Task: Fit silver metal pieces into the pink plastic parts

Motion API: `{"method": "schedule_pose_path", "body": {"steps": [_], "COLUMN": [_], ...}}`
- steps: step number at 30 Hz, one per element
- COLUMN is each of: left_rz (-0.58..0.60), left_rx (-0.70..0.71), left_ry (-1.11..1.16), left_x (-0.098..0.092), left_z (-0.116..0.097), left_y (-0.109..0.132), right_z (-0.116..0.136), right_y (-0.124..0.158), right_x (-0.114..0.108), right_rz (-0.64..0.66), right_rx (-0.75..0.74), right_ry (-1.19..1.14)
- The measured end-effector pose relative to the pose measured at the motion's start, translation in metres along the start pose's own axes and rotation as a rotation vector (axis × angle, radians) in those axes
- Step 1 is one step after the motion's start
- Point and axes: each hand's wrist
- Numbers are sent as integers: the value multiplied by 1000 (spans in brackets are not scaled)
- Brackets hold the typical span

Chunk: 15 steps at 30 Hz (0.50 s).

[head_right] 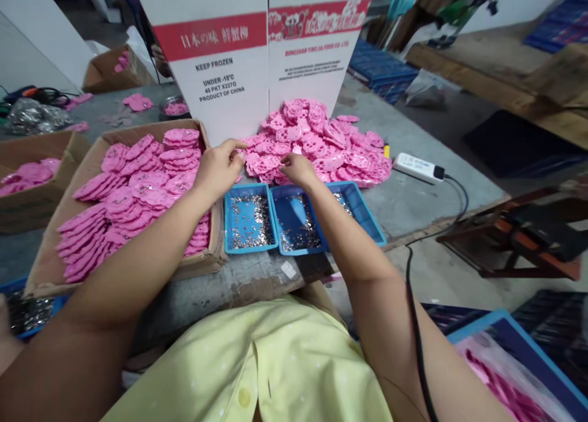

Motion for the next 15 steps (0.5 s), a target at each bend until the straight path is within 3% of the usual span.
{"method": "schedule_pose_path", "body": {"steps": [4, 9, 15], "left_rz": [-67, -76, -47], "left_rx": [-15, -164, -371], "left_ry": [149, 451, 740], "left_x": [10, 22, 27], "left_z": [11, 15, 8], "left_y": [-2, 0, 5], "right_z": [23, 38, 20], "right_y": [-29, -32, -39], "right_x": [24, 46, 46], "right_rz": [-49, -111, -214], "right_rx": [40, 46, 107], "right_ry": [100, 282, -22]}}
Point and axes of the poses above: each hand's wrist, its own y-axis away from the middle knuckle, its own x-axis out of the palm, z = x × y, and after that the axes turned 5 degrees about y, right-handed
